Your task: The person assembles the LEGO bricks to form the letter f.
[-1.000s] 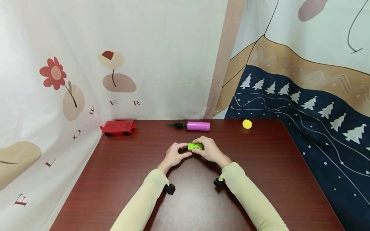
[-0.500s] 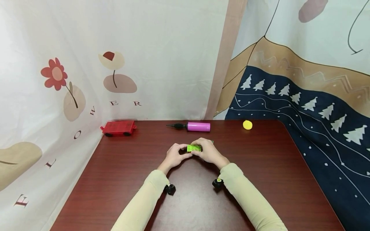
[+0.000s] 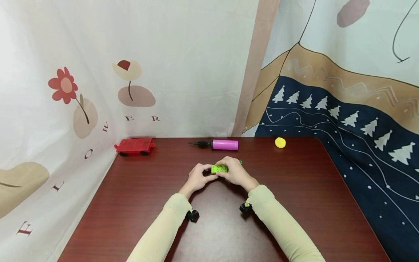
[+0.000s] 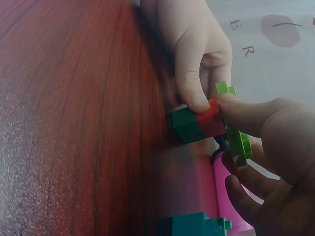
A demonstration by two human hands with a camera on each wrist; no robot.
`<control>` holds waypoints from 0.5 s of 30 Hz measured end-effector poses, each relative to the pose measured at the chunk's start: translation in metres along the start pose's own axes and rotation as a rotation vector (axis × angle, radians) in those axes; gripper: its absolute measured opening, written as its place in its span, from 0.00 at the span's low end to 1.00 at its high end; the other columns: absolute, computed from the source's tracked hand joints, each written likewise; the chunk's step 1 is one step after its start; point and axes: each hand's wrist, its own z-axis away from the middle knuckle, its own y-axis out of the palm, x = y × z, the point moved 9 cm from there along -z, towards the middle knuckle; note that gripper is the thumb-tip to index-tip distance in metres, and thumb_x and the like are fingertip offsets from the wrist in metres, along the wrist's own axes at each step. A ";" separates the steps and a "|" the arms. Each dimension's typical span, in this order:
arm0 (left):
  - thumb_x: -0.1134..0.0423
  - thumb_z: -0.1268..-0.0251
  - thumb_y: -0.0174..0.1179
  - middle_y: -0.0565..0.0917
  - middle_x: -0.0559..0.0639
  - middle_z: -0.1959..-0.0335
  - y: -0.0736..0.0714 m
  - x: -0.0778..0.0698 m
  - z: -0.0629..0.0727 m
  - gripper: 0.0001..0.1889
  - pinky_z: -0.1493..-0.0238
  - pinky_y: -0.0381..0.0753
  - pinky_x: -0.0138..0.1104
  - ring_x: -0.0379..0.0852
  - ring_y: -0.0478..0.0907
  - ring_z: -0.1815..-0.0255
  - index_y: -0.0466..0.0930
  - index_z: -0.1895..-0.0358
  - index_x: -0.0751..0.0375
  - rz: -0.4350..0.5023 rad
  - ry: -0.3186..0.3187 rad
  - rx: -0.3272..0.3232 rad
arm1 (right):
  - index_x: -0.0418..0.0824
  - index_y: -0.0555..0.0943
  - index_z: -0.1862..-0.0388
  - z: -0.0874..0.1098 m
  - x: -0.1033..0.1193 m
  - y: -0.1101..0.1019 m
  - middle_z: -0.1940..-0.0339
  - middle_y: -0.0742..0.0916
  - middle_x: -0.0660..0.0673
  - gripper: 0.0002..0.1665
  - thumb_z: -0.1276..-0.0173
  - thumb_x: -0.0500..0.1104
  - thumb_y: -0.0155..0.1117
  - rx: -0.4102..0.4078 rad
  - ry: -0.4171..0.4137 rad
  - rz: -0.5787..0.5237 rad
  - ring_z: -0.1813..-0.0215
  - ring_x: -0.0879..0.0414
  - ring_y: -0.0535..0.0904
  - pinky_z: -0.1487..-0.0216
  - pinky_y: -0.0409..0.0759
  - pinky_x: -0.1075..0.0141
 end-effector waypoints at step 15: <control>0.44 0.39 0.76 0.88 0.43 0.54 -0.001 -0.002 0.000 0.22 0.49 0.75 0.45 0.43 0.77 0.53 0.90 0.44 0.45 -0.009 0.013 0.001 | 0.44 0.90 0.48 0.001 -0.002 0.003 0.53 0.90 0.48 0.17 0.35 0.43 0.80 0.017 0.036 0.012 0.52 0.54 0.84 0.44 0.74 0.45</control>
